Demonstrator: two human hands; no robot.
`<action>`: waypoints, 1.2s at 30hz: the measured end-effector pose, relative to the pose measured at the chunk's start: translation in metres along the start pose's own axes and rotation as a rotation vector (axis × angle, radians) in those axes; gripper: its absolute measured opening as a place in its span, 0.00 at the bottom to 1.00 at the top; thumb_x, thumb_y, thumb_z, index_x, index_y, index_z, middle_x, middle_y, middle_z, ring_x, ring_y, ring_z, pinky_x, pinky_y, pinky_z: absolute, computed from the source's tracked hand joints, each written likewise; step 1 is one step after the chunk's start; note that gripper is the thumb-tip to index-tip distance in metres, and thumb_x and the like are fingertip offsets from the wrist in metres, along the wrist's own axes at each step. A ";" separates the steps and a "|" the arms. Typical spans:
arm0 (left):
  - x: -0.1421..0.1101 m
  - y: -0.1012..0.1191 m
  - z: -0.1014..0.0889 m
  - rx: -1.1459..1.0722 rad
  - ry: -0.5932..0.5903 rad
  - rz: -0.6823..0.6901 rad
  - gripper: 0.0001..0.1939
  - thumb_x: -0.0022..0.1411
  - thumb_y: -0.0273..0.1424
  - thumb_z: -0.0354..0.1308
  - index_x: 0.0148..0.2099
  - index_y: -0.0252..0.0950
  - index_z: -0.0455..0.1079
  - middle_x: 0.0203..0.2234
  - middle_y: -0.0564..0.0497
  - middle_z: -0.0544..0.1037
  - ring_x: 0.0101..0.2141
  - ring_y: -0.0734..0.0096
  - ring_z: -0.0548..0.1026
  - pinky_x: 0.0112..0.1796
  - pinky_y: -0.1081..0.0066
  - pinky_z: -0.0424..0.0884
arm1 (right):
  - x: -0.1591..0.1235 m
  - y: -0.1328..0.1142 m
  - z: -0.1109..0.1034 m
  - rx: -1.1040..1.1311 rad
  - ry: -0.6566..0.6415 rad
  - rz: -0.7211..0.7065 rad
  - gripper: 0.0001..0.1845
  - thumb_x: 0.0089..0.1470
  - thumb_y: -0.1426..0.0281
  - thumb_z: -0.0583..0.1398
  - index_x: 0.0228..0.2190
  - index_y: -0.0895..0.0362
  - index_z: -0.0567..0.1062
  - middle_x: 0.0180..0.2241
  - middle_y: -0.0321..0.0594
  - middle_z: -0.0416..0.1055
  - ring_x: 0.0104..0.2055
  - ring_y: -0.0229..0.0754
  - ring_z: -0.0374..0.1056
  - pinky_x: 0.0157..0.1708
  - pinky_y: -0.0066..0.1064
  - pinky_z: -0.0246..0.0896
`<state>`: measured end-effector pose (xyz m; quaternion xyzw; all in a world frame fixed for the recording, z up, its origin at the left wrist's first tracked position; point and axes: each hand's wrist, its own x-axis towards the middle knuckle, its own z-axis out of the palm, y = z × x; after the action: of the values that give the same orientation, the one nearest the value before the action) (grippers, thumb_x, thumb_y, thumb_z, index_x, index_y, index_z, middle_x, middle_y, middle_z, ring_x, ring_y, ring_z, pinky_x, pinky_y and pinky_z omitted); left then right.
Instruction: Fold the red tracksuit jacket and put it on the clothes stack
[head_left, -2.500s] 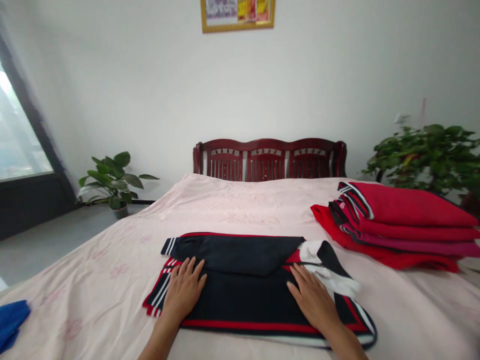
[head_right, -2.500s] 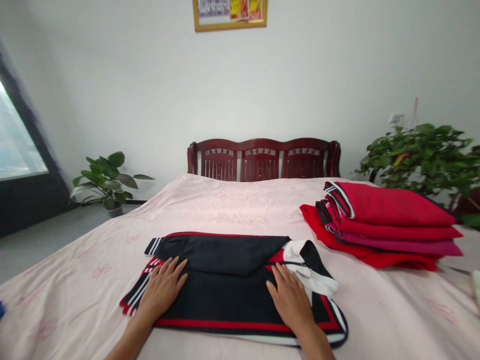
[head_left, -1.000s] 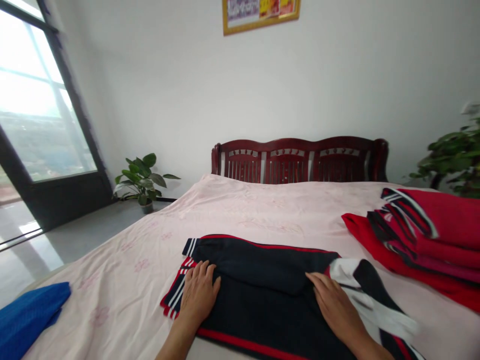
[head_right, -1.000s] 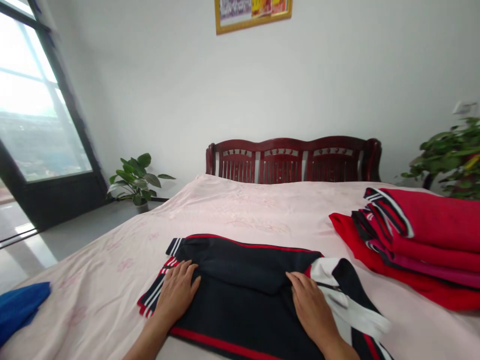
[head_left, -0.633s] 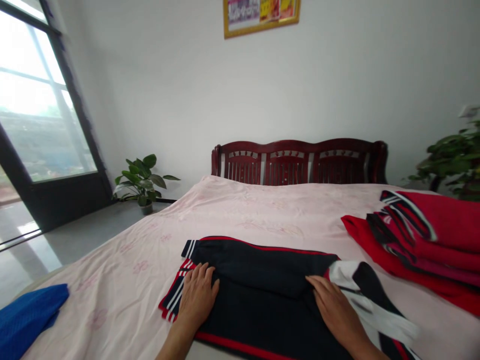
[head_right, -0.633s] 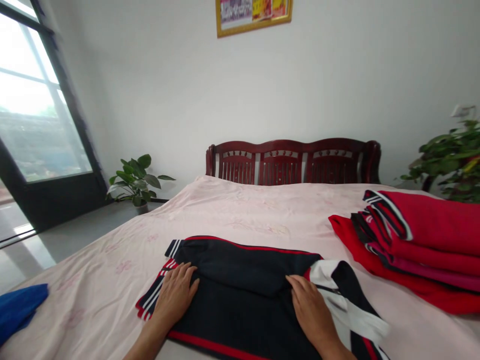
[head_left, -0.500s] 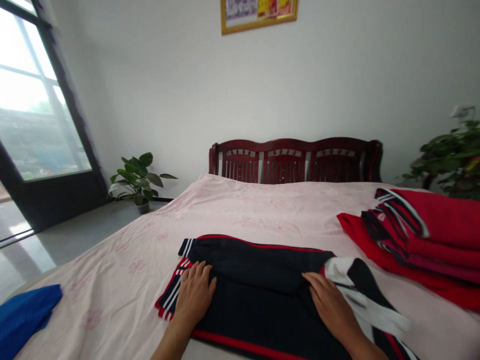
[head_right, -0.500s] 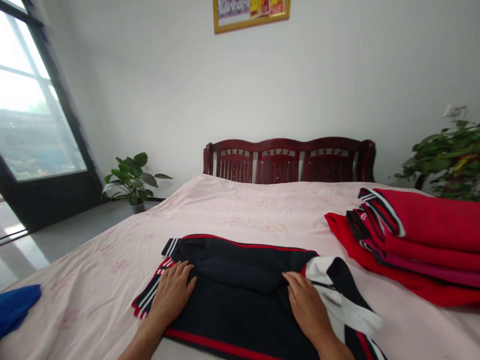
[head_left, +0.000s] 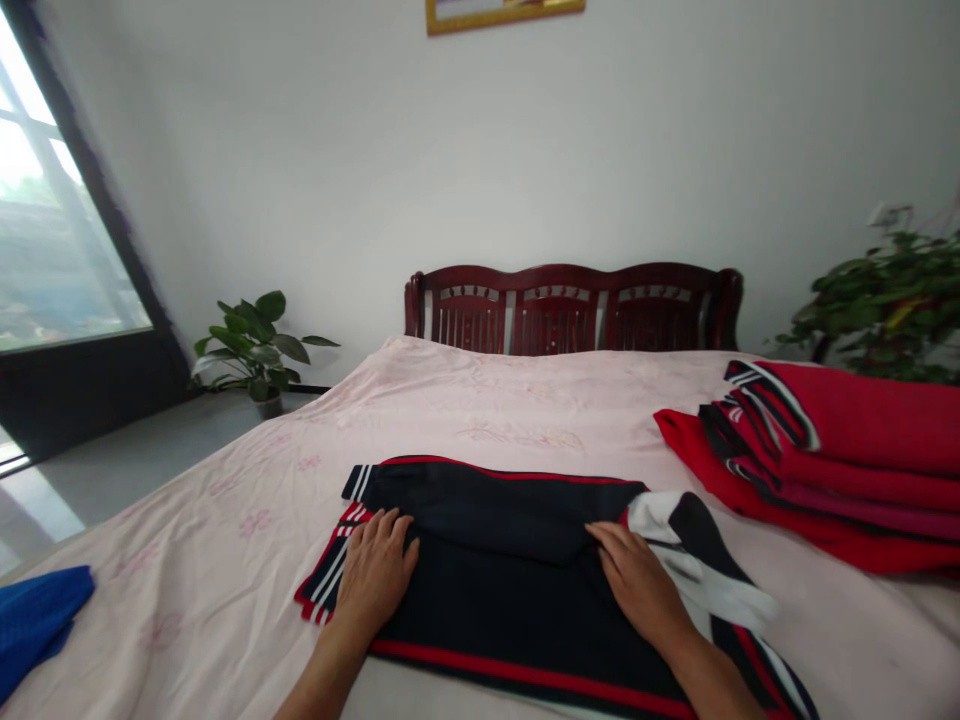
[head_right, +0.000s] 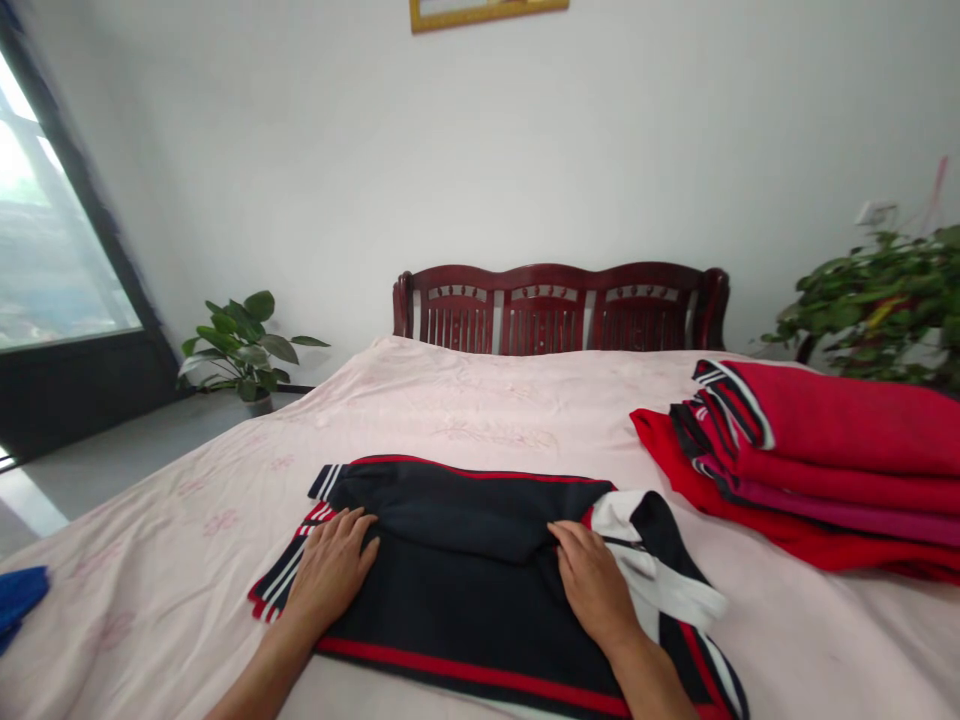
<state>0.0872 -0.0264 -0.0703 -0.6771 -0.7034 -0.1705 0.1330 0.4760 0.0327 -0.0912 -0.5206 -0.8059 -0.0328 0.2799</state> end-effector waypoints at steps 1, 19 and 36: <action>0.000 0.000 0.000 0.000 -0.001 0.002 0.18 0.68 0.36 0.49 0.56 0.38 0.71 0.56 0.43 0.74 0.59 0.49 0.66 0.57 0.50 0.59 | 0.000 0.000 0.000 -0.001 0.003 -0.001 0.21 0.61 0.71 0.48 0.50 0.58 0.75 0.50 0.48 0.73 0.52 0.48 0.69 0.55 0.42 0.64; 0.001 -0.001 0.002 -0.059 0.014 0.121 0.18 0.68 0.31 0.48 0.55 0.43 0.72 0.54 0.46 0.76 0.58 0.51 0.68 0.57 0.47 0.60 | 0.014 -0.025 -0.010 -0.051 0.044 0.120 0.23 0.65 0.68 0.45 0.52 0.59 0.74 0.51 0.48 0.74 0.54 0.48 0.69 0.57 0.43 0.61; 0.003 0.000 -0.001 -0.287 -0.119 0.261 0.17 0.68 0.32 0.49 0.57 0.50 0.69 0.57 0.54 0.74 0.57 0.63 0.69 0.59 0.55 0.62 | 0.025 0.017 0.012 -0.373 -0.288 0.285 0.34 0.64 0.55 0.46 0.64 0.62 0.61 0.67 0.50 0.54 0.69 0.53 0.49 0.64 0.48 0.47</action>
<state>0.0870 -0.0239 -0.0685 -0.7834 -0.5848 -0.2100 0.0140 0.4779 0.0655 -0.0933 -0.6705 -0.7361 -0.0666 0.0636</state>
